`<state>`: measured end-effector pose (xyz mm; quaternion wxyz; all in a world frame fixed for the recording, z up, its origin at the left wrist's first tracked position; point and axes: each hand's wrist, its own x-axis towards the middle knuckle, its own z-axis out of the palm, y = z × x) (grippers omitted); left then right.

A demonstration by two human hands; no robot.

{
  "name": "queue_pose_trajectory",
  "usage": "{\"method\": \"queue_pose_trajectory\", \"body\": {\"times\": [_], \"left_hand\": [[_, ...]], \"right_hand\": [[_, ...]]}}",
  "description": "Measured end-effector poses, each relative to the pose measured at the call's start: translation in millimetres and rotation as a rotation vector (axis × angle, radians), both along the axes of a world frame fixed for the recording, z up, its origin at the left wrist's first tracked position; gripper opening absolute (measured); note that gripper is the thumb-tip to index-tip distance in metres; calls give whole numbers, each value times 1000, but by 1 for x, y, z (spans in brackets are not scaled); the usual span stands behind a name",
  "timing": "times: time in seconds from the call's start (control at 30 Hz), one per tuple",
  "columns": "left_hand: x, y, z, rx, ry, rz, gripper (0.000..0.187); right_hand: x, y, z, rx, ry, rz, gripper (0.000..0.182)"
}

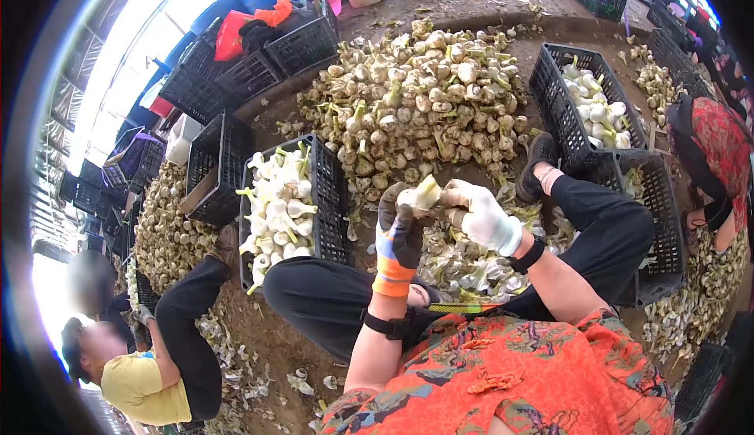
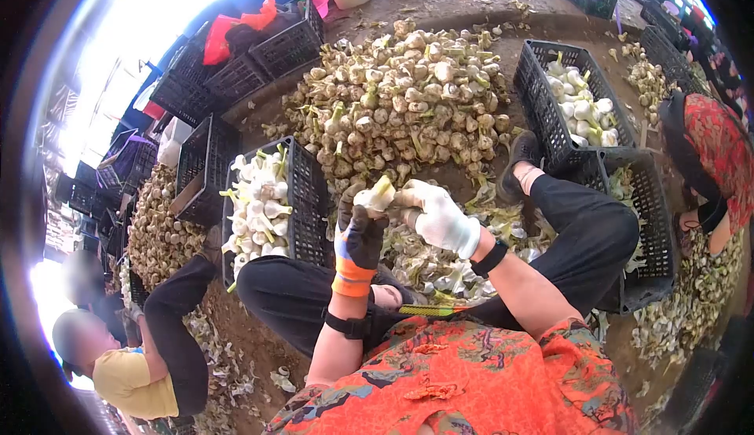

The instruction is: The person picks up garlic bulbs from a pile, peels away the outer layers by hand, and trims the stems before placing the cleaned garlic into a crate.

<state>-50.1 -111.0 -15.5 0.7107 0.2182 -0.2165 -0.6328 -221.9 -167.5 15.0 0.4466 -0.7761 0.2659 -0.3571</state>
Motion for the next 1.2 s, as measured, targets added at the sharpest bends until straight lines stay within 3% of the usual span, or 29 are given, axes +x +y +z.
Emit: {"method": "queue_pose_trajectory", "body": {"times": [0.03, 0.17, 0.27, 0.3, 0.4, 0.43, 0.53, 0.7, 0.83, 0.93, 0.97, 1.07, 1.2], "left_hand": [[-2, 0, 4, 15, 35, -7, 43], [-12, -2, 5, -39, -206, 134, 45], [-13, -7, -11, -76, -445, 175, 51], [-20, -6, 0, -145, -418, 201, 57], [-18, -6, -8, -111, -663, 264, 59], [-18, -3, -6, -44, -461, 195, 55], [-15, -2, -4, 60, -358, 108, 47], [-8, 1, 1, 84, -269, -78, 48], [0, 1, -2, 102, -240, -188, 57], [-4, 3, 2, 70, -277, -122, 60], [0, -4, -26, -21, -392, -118, 64], [-16, 0, -5, 48, -709, 4, 57], [-11, -1, -5, 83, -550, -66, 47]], "right_hand": [[-1, 1, 0, -98, 107, -96, 32], [8, 2, 9, 570, -280, -74, 29], [15, 6, 1, 741, -459, -182, 24], [15, 8, 4, 855, -495, -198, 20], [16, 7, -7, 820, -460, -239, 18], [17, 5, -15, 706, -422, -231, 15], [13, -2, -28, -70, -53, -382, 13], [11, -8, -36, -64, -83, -373, 15], [10, -6, -28, 261, -142, -303, 16], [6, -6, -11, 456, -189, -164, 15], [5, -3, -12, 222, -115, -164, 13], [5, 0, -22, 396, -200, -203, 11], [12, 5, -23, 715, -430, -279, 13]]}}
